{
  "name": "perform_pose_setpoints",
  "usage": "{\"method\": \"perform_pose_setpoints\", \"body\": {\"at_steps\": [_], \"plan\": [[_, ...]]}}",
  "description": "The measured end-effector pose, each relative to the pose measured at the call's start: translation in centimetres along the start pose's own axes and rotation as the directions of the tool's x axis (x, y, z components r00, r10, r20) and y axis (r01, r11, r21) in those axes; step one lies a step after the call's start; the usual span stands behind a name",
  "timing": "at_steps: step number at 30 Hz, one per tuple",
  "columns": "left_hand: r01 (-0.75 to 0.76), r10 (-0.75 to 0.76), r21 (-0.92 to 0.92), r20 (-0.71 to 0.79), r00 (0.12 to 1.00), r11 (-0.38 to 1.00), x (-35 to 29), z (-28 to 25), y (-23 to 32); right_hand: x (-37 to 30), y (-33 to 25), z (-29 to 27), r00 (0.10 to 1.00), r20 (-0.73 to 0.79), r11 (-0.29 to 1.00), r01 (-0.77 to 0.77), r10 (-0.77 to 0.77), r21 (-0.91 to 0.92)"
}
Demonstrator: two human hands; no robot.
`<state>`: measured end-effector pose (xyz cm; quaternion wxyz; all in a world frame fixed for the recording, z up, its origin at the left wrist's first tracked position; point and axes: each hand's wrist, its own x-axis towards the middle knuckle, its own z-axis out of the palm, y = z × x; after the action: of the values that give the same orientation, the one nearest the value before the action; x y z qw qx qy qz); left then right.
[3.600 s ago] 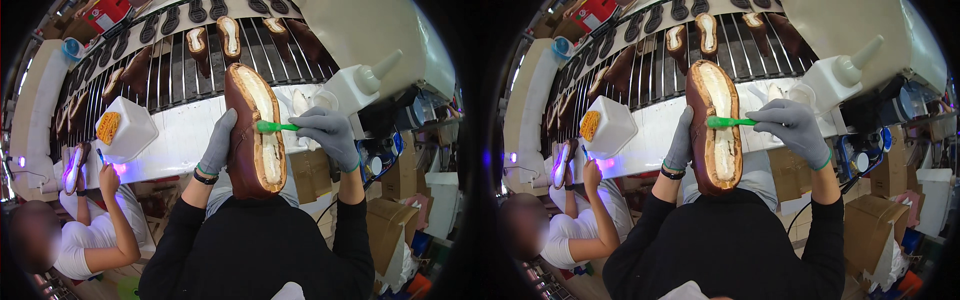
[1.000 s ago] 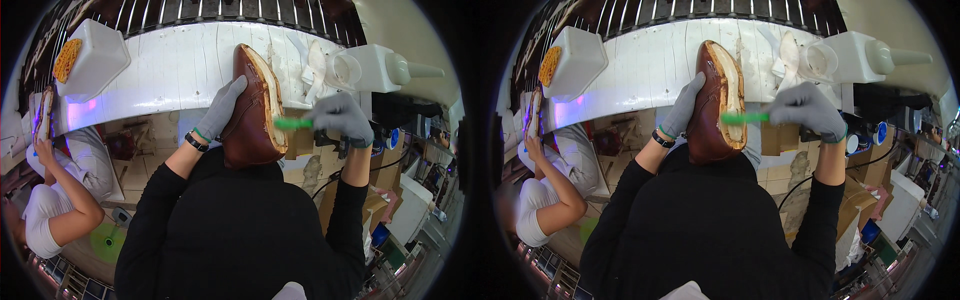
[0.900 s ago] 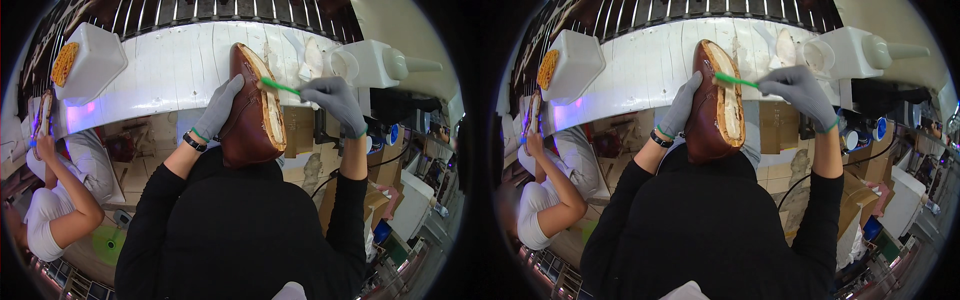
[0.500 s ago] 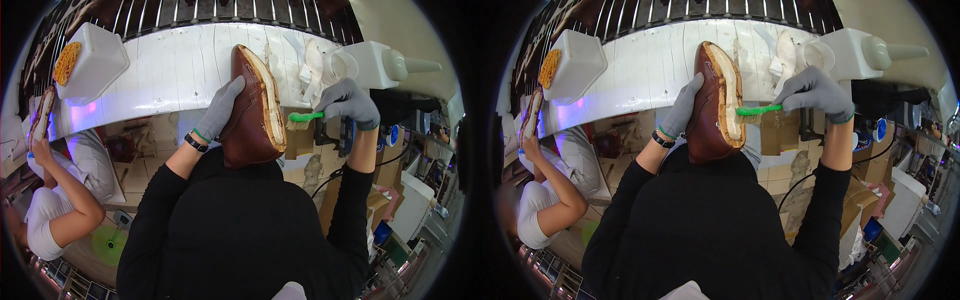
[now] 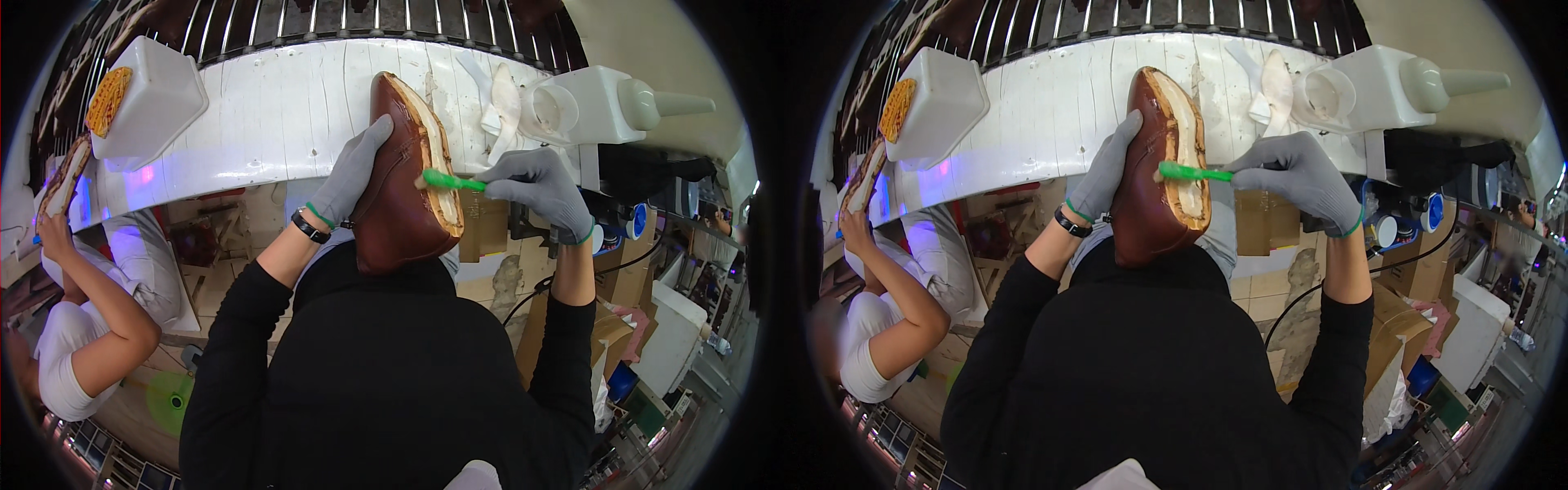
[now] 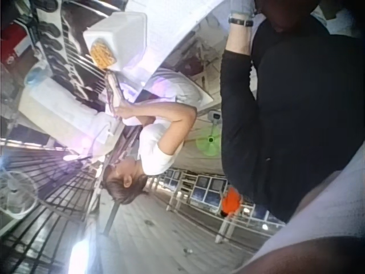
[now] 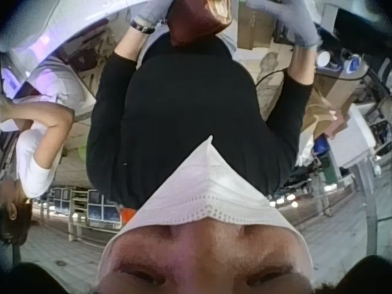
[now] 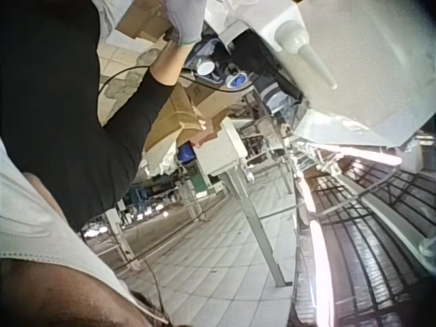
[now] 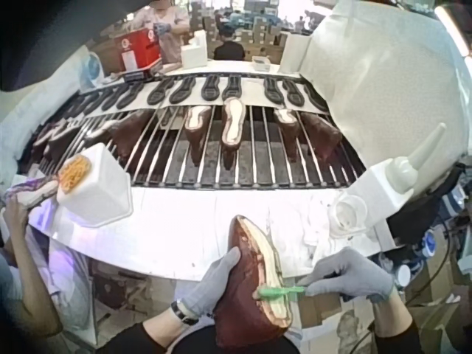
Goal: The recorder uses a brush to apply a white adhesive or sealant around the edges of boot uppers before they go through a heating conveyor.
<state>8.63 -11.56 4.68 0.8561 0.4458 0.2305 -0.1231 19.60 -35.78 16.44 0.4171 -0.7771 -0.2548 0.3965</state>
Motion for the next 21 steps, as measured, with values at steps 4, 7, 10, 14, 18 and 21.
{"method": "perform_pose_setpoints", "body": {"at_steps": [4, 7, 10, 14, 18, 21], "plan": [[0.015, -0.015, 0.041, 0.001, 1.000, 0.999, 0.1, 0.3, 0.9, -1.0, -1.1, -1.6, 0.991, 0.121, 0.998, 0.053, -0.050, -0.026], [0.064, -0.066, 0.028, 0.068, 0.996, 0.998, 0.1, 0.8, 1.7, -0.9, -1.9, -2.4, 0.976, 0.181, 0.990, 0.130, -0.117, -0.057], [0.197, -0.186, -0.054, 0.160, 0.969, 0.979, 0.0, 1.7, 2.6, -0.4, -2.6, -3.0, 0.954, 0.226, 0.977, 0.210, -0.197, -0.036], [0.142, -0.110, -0.079, 0.315, 0.943, 0.987, -0.7, 3.4, 3.5, 0.4, -4.0, -3.7, 0.926, 0.266, 0.961, 0.274, -0.268, 0.014], [0.179, -0.163, -0.006, 0.385, 0.909, 0.984, -2.1, 4.9, 4.6, 1.1, -5.6, -4.2, 0.906, 0.294, 0.947, 0.322, -0.304, -0.014], [0.075, -0.192, 0.239, 0.517, 0.834, 0.968, -2.9, 5.9, 5.9, 1.9, -6.6, -4.4, 0.876, 0.309, 0.917, 0.397, -0.370, -0.029]]}}
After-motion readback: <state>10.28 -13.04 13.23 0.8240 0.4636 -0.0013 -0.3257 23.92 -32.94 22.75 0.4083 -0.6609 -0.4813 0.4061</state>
